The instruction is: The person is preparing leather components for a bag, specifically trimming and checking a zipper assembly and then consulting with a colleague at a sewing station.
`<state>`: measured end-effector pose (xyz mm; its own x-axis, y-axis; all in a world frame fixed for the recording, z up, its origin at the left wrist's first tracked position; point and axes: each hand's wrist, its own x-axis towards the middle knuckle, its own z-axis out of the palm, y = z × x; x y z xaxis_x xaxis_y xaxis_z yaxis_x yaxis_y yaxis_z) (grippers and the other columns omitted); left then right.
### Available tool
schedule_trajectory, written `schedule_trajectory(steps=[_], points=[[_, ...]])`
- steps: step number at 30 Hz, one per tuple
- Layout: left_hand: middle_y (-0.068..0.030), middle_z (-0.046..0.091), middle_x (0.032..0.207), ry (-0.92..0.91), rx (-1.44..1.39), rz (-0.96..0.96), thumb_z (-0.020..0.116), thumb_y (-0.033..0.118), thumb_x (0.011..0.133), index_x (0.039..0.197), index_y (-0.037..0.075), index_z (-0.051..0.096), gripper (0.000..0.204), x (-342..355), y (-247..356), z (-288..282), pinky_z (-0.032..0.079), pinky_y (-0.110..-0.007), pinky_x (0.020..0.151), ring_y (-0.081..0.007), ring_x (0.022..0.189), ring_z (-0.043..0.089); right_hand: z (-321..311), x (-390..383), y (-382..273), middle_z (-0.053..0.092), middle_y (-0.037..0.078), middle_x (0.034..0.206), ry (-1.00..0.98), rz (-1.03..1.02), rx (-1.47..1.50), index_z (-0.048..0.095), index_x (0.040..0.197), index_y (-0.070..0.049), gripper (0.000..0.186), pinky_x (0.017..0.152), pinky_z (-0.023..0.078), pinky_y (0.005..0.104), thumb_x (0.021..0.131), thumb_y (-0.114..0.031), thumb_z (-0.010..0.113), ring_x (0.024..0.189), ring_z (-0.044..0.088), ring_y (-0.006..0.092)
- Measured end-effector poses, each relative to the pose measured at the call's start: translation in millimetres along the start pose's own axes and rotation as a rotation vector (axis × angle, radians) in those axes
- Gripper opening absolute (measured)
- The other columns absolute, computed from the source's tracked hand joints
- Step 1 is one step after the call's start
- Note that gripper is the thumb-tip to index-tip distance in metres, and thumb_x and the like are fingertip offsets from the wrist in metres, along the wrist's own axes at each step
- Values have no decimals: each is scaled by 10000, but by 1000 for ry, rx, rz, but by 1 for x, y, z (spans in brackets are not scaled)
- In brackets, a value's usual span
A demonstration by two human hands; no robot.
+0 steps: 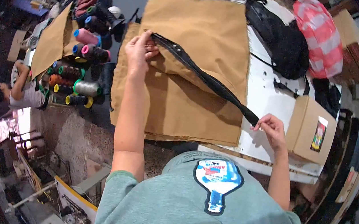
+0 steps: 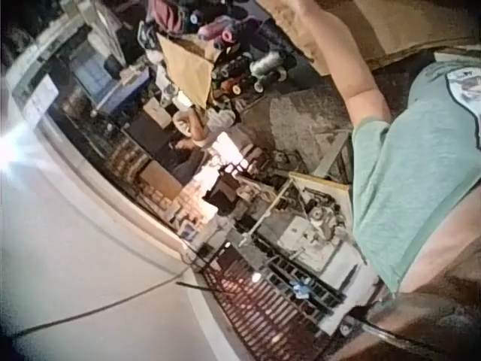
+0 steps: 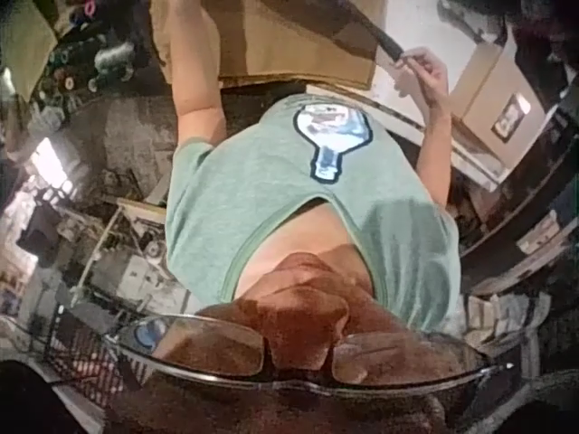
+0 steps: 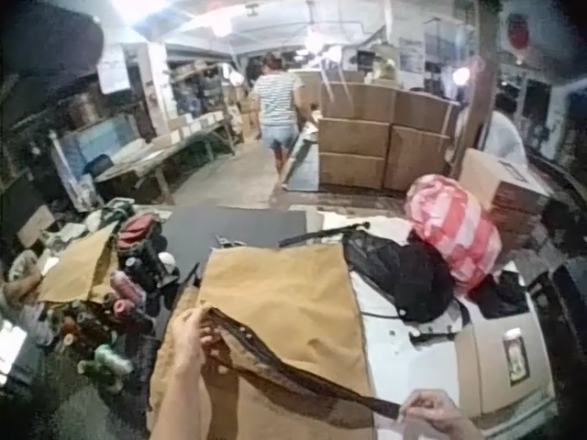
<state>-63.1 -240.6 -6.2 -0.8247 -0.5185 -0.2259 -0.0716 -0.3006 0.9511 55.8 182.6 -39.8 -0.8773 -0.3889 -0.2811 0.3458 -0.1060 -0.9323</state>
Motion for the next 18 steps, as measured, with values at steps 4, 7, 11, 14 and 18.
schedule_trajectory(steps=[4,7,11,14,18], points=[[-34,543,611,27,32,-21,659,185,764,732,51,514,200,2,-9,-5,494,-236,398,-112,445,543,2,1,-15,605,102,723,28,-31,83,543,853,-6,108,771,484,326,809,-95,585,713,598,181],[-37,547,620,-1,33,-50,656,183,766,744,51,511,197,4,-12,-3,503,-247,412,-120,452,547,0,-1,-23,609,99,727,60,-43,113,546,860,-19,106,759,476,307,807,-101,588,726,601,183],[-42,551,632,-5,88,-75,655,192,775,740,54,501,210,10,-14,-3,499,-246,414,-135,461,563,-7,1,-27,612,105,744,57,-61,132,559,874,-4,115,754,470,298,798,-83,591,734,608,186],[-43,543,628,28,153,-60,655,193,778,739,48,489,223,8,-13,1,490,-237,405,-133,446,556,-7,3,-31,607,112,752,54,-75,96,545,876,-11,134,754,467,302,806,-116,590,732,603,191],[-43,541,628,6,160,-56,651,190,779,748,45,492,218,15,-14,-3,477,-224,391,-120,449,550,-8,4,-34,611,116,760,49,-83,136,547,888,-9,154,750,470,304,807,-131,595,728,607,196]])
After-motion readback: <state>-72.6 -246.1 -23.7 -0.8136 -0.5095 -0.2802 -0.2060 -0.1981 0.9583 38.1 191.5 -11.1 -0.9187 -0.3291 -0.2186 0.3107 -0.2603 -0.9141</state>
